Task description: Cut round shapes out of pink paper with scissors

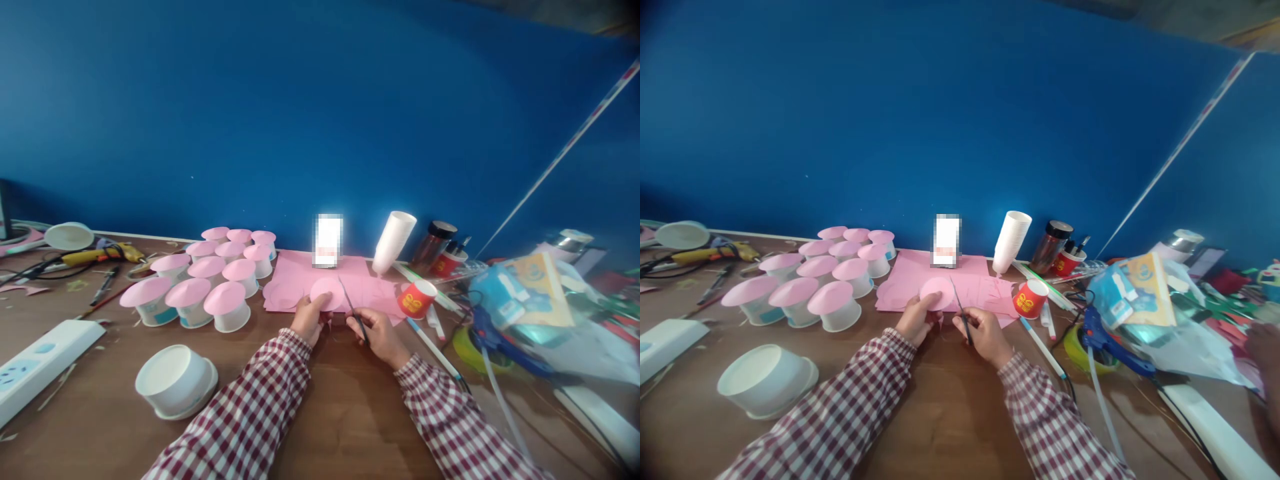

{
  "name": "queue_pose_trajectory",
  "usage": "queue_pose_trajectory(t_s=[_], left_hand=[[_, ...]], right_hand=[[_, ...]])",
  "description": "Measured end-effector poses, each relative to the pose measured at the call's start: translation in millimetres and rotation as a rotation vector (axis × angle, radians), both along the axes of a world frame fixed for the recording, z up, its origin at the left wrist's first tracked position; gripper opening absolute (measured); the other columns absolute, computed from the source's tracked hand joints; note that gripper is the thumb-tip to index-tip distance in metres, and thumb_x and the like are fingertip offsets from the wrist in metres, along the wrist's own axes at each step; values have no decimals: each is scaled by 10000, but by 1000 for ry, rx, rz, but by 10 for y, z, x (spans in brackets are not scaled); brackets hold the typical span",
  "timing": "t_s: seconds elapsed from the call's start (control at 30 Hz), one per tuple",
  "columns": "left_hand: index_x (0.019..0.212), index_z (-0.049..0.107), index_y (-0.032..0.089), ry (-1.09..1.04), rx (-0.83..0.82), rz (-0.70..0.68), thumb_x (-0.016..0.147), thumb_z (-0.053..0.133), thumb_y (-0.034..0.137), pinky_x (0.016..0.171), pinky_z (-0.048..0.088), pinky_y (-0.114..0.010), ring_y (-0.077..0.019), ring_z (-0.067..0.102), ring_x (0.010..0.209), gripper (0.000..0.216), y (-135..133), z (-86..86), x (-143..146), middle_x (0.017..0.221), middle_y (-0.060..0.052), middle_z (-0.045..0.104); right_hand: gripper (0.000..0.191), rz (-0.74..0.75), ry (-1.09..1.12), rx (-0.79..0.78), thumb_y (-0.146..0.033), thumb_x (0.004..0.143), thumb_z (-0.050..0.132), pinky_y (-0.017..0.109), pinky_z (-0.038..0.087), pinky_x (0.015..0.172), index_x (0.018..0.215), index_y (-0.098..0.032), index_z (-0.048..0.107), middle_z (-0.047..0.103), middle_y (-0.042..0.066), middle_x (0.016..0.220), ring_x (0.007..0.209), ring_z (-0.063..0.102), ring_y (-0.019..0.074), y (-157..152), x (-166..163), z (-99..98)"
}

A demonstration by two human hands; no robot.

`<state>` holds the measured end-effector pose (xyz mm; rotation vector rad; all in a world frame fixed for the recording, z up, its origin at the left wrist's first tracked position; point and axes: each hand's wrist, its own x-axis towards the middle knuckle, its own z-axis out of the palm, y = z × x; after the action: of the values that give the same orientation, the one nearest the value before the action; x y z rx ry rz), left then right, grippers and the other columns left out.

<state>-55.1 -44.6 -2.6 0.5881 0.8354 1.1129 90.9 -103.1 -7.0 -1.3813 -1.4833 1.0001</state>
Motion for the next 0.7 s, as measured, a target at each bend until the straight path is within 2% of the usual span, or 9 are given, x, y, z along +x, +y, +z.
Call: queue_pose_trajectory(t_s=[0.23, 0.7], left_hand=[[811, 567, 88, -22, -11, 29, 658, 695, 173, 396, 399, -191, -68, 485, 456, 217, 1, 17, 3, 626, -12, 555], [791, 566, 100, -48, -7, 30, 649, 697, 193, 389, 397, -195, -70, 476, 431, 214, 21, -16, -1, 588, -1, 544]], right_hand=[[320, 15, -11, 9, -456, 792, 586, 204, 369, 417, 850, -143, 610, 492, -40, 562, 438, 448, 86, -7, 9, 4], [312, 30, -54, 32, -459, 794, 588, 204, 346, 409, 827, -150, 613, 475, -46, 526, 437, 438, 90, -23, 11, 30]])
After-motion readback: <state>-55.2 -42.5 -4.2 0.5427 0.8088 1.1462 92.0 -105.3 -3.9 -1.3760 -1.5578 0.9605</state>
